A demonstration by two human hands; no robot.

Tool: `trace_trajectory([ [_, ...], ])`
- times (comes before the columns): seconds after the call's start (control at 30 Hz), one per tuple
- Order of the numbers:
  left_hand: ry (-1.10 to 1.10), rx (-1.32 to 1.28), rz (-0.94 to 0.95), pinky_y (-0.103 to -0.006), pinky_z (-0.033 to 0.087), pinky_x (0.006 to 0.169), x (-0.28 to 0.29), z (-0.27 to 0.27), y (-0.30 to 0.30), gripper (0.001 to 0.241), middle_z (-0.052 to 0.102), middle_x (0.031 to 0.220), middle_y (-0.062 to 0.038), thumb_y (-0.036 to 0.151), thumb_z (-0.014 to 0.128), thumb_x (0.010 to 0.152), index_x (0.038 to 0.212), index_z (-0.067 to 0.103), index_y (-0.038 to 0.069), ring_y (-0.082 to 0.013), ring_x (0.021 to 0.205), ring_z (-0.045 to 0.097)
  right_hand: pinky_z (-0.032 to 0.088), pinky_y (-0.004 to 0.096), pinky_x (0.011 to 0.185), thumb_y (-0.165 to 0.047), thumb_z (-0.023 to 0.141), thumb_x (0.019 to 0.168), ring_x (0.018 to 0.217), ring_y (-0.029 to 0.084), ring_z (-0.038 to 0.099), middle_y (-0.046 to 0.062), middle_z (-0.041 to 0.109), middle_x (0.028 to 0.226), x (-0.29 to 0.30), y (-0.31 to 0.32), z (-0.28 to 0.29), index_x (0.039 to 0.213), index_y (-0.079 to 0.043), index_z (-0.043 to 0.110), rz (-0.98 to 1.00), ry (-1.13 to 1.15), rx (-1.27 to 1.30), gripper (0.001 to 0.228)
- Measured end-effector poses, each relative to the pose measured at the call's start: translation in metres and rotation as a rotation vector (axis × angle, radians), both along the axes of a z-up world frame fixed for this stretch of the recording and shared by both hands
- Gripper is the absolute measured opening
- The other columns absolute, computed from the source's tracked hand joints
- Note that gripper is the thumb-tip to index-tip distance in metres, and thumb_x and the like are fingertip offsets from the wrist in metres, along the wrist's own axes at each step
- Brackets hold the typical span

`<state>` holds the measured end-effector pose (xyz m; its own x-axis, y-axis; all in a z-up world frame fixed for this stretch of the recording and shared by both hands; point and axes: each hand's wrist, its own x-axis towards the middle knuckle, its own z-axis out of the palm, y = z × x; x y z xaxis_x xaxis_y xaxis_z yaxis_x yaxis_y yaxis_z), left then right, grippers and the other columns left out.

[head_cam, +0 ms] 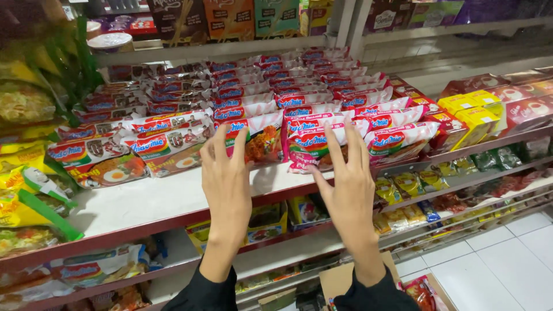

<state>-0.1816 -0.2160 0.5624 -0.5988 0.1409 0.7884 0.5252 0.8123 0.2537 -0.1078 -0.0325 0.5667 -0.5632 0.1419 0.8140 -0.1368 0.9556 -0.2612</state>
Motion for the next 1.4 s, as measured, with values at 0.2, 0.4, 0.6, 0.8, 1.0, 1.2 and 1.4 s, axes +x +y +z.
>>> trace_trajectory([
  [0.2, 0.025, -0.072, -0.003, -0.0486, 0.045, 0.102, -0.014, -0.005, 0.003, 0.068, 0.051, 0.147, -0.012, -0.005, 0.072, 0.072, 0.138, 0.060, 0.009, -0.0383, 0.131, 0.049, 0.042, 0.046, 0.115, -0.020, 0.081, 0.084, 0.147, 0.038, 0.041, 0.016, 0.042, 0.160, -0.018, 0.018, -0.019, 0.154, -0.022, 0.048, 0.003, -0.093, 0.066, 0.078],
  [0.4, 0.150, 0.047, -0.168, -0.0457, 0.045, 0.114, 0.032, 0.013, 0.013, 0.066, 0.042, 0.154, -0.020, 0.007, 0.081, 0.095, 0.151, 0.045, 0.007, -0.0380, 0.140, 0.046, 0.040, 0.050, 0.126, -0.020, 0.083, 0.094, 0.148, 0.038, 0.048, 0.018, 0.046, 0.159, 0.027, 0.038, -0.022, 0.152, -0.007, 0.049, 0.121, 0.113, 0.037, 0.068],
  [0.6, 0.303, 0.067, -0.452, -0.0348, 0.052, 0.095, 0.064, -0.118, 0.017, 0.055, 0.049, 0.127, -0.016, 0.006, 0.069, 0.093, 0.139, 0.040, 0.003, -0.0299, 0.115, 0.055, 0.051, 0.037, 0.111, -0.012, 0.066, 0.101, 0.123, 0.025, 0.068, 0.017, 0.067, 0.131, 0.191, 0.094, -0.114, 0.144, 0.004, 0.052, 0.021, 0.371, -0.506, 0.048],
  [0.8, -0.192, 0.255, -0.762, -0.0342, 0.053, 0.093, 0.116, -0.221, 0.139, 0.039, 0.062, 0.116, -0.018, 0.005, 0.077, 0.094, 0.124, 0.053, -0.001, -0.0298, 0.105, 0.064, 0.056, 0.032, 0.099, -0.008, 0.058, 0.110, 0.105, 0.020, 0.071, 0.015, 0.072, 0.112, 0.321, 0.133, -0.233, 0.131, 0.005, 0.060, -0.491, 0.154, -0.951, 0.025],
  [1.0, -1.013, 0.242, -0.776, -0.0338, 0.055, 0.090, 0.181, -0.353, 0.195, 0.038, 0.067, 0.114, -0.015, 0.010, 0.074, 0.093, 0.126, 0.057, 0.001, -0.0240, 0.102, 0.068, 0.057, 0.033, 0.090, -0.020, 0.065, 0.098, 0.104, 0.020, 0.070, 0.014, 0.071, 0.119, 0.424, 0.113, -0.471, 0.136, -0.001, 0.061, -0.632, 0.024, -1.594, 0.042],
  [1.2, -1.675, 0.474, -0.947, -0.0316, 0.054, 0.094, 0.202, -0.581, 0.218, 0.053, 0.061, 0.127, -0.014, 0.012, 0.072, 0.094, 0.139, 0.047, 0.002, -0.0195, 0.113, 0.064, 0.057, 0.033, 0.094, -0.026, 0.067, 0.097, 0.108, 0.021, 0.071, 0.014, 0.071, 0.122, 0.398, 0.133, -0.508, 0.141, -0.003, 0.053, -0.530, -0.033, -1.909, 0.052],
  [1.4, -2.185, 0.667, -0.588, -0.0301, 0.057, 0.093, 0.213, -0.669, 0.270, 0.054, 0.065, 0.123, -0.008, 0.018, 0.075, 0.093, 0.138, 0.051, 0.000, -0.0168, 0.111, 0.065, 0.053, 0.037, 0.100, -0.019, 0.081, 0.092, 0.113, 0.021, 0.063, 0.016, 0.065, 0.124, 0.343, 0.202, -0.558, 0.143, -0.001, 0.054, -0.334, -0.147, -1.358, 0.060],
])
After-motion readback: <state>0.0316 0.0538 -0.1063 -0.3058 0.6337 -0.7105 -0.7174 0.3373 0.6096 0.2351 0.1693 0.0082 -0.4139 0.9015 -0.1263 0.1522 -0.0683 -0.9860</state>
